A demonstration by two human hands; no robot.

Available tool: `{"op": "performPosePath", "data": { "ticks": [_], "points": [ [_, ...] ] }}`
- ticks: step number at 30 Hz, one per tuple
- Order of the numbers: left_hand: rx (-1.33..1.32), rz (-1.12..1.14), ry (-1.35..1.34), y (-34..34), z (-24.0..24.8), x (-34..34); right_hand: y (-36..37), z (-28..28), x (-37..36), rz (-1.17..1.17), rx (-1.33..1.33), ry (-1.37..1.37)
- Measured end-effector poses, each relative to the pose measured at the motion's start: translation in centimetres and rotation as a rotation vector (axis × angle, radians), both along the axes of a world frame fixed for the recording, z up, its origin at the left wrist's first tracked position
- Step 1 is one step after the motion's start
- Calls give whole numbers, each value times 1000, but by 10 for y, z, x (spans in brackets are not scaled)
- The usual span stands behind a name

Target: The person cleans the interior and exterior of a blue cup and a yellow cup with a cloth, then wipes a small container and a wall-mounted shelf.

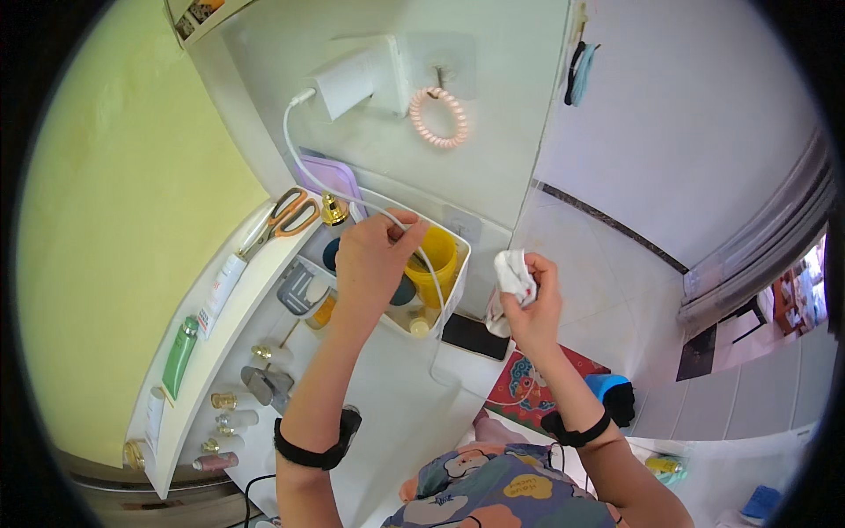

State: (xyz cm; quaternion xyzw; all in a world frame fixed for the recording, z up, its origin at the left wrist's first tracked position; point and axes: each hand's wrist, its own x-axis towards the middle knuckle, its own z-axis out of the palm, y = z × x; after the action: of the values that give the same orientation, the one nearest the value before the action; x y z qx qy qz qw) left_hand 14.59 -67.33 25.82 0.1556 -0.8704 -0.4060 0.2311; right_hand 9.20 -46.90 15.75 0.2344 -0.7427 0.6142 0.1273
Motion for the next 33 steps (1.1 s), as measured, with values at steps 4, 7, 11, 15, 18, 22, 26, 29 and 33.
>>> {"op": "performPosePath", "data": {
  "ticks": [4, 7, 11, 15, 18, 22, 26, 29, 33],
  "points": [
    [315, -194, -149, 9, 18, 6, 10, -19, 16, 202, 146, -277],
    [557, -386, -124, 19, 23, 10, 10, -31, 31, 503, 189, -226],
    [711, -425, 118, 31, 31, 3, 23, -19, 28, 830, 348, -349],
    [829, -397, 361, 34, 43, 1, 45, -3, 6, 655, -10, -236],
    [1029, -307, 468, 42, 45, -3, 63, 21, -31, 401, -310, -262],
    [956, -430, 273, 64, 40, -3, 63, 86, -74, 112, -308, 41],
    [498, -545, 207, 88, 49, 5, 52, 127, -105, 55, -361, 224],
    [204, -514, 365, 98, 60, 2, 49, 156, -117, 66, -364, 341],
    [-265, -334, 595, 113, 76, -6, 40, 175, -132, 95, -364, 411]
  ]
}}
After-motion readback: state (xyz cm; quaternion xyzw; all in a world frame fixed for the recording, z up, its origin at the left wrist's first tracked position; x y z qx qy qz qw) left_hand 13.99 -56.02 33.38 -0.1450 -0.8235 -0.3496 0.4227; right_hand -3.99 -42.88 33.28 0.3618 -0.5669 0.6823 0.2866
